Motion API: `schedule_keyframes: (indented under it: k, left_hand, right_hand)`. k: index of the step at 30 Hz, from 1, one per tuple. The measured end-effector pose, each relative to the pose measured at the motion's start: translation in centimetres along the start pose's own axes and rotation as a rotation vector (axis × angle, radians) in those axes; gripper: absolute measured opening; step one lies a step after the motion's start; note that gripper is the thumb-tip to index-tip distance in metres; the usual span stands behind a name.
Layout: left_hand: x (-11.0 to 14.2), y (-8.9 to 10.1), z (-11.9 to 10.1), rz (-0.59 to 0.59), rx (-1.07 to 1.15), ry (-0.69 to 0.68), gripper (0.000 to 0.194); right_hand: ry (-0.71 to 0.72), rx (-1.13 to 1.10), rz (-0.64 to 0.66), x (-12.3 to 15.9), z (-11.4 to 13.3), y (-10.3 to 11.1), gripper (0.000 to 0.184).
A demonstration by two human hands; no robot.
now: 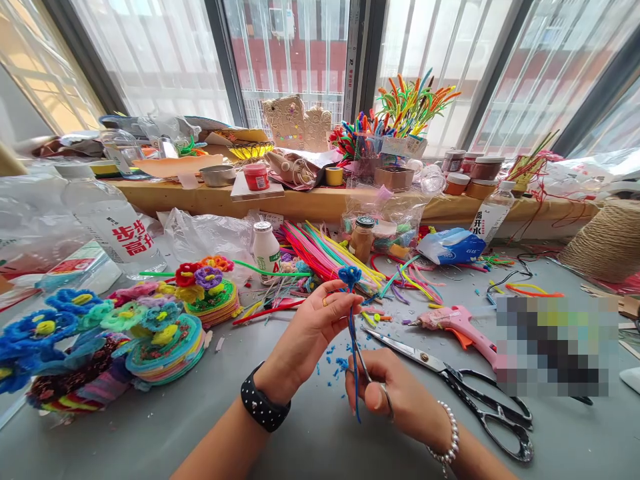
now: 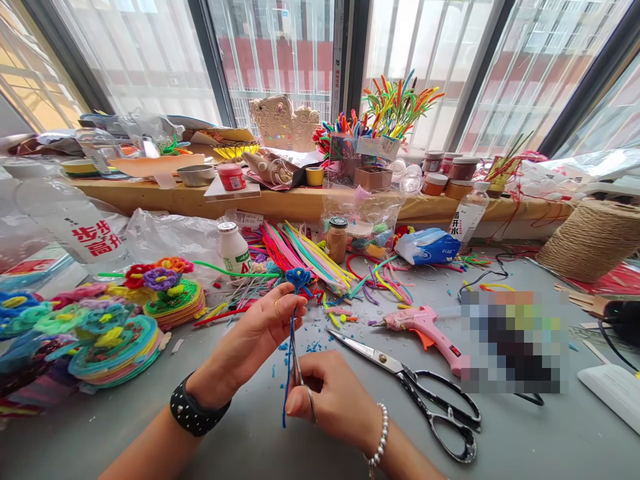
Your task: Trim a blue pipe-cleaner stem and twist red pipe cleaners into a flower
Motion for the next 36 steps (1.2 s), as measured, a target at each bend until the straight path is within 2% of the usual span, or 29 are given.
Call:
schedule_keyframes:
  k: [12, 23, 27, 33, 36]
  left_hand:
    - [-0.15, 0.14, -0.16, -0.033, 0.037, -0.057, 0.027]
    - [-0.24, 0.21, -0.31, -0.060, 0.074, -0.089, 0.024]
    - [-0.31, 0.15, -0.37, -0.119, 0.087, -0.074, 0.024]
    - [-0.41, 0.18, -0.30, -0.109, 0.068, -0.071, 0.020]
    - [-0.41, 0.20, -0.30, -0.102, 0.051, -0.076, 0.018]
  right_hand:
    - [-0.122, -0.025, -0.110, -0.42, 0.00, -0.16, 0.059]
    - [-0.150, -0.015, -0.196, -0.45, -0.16, -0.10, 0.059]
    - [-0.099, 0.004, -0.125, -0.30, -0.26, 0.15, 0.065]
    - [0.010, -0.024, 0.068, -0.10, -0.11, -0.12, 0.070]
    - [0.055, -0.019, 0.076, 0.05, -0.03, -0.32, 0.069]
Point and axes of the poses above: each hand's wrist, its own x-axis away from the middle knuckle, its own y-axis out of the back of the hand, z = x × y, the point moved 1 cm from there along -x, towards the middle knuckle, and after that the axes turned 7 degrees about -y, right-handed, at the moved point
